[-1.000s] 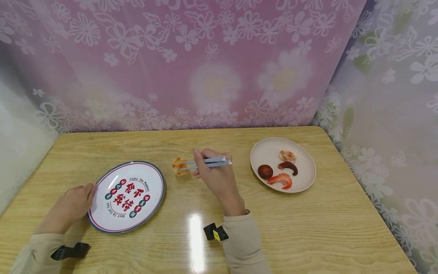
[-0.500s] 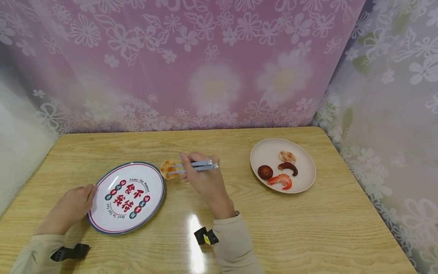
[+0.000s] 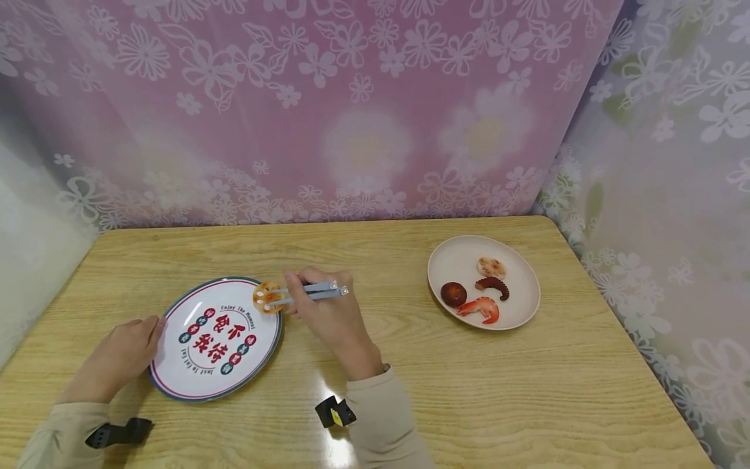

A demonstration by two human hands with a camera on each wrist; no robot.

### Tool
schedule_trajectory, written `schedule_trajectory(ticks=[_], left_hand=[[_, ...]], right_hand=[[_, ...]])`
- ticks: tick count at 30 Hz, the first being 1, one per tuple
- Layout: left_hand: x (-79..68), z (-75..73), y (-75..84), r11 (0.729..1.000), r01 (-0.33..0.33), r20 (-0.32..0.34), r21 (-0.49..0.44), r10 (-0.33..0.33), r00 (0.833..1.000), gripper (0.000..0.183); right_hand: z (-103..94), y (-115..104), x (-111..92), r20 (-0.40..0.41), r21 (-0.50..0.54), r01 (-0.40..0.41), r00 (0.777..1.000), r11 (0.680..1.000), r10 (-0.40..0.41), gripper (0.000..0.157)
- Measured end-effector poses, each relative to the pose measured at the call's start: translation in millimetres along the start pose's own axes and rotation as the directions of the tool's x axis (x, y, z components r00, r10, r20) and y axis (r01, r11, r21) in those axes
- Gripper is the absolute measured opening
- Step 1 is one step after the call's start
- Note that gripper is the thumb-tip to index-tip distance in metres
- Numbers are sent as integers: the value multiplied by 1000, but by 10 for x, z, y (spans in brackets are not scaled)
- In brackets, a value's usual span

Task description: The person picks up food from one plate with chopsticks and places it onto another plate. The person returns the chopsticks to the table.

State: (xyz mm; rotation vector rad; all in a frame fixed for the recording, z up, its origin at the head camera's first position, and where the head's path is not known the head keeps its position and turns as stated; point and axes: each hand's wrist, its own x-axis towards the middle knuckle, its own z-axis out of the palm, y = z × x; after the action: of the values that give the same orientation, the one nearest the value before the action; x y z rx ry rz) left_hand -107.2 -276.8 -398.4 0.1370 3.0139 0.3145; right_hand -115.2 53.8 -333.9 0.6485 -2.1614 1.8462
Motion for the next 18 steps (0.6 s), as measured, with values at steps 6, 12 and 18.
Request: schedule_trajectory(ticks=[6,12,18], left_hand=[[-13,1,1,1000,5,4,-9,-5,1000,27],[-4,23,-22,1000,-8,-13,-8,8,1000,26],[5,31,-30,1000,-1,-8,-1,1,1000,26]], right_hand=[[115,12,-12,37,9,-23,999,1000,22,28],[248,38,-24,76,40,-12,997,999,9,28],[383,57,-43,94,24,-21,995,999,19,27]])
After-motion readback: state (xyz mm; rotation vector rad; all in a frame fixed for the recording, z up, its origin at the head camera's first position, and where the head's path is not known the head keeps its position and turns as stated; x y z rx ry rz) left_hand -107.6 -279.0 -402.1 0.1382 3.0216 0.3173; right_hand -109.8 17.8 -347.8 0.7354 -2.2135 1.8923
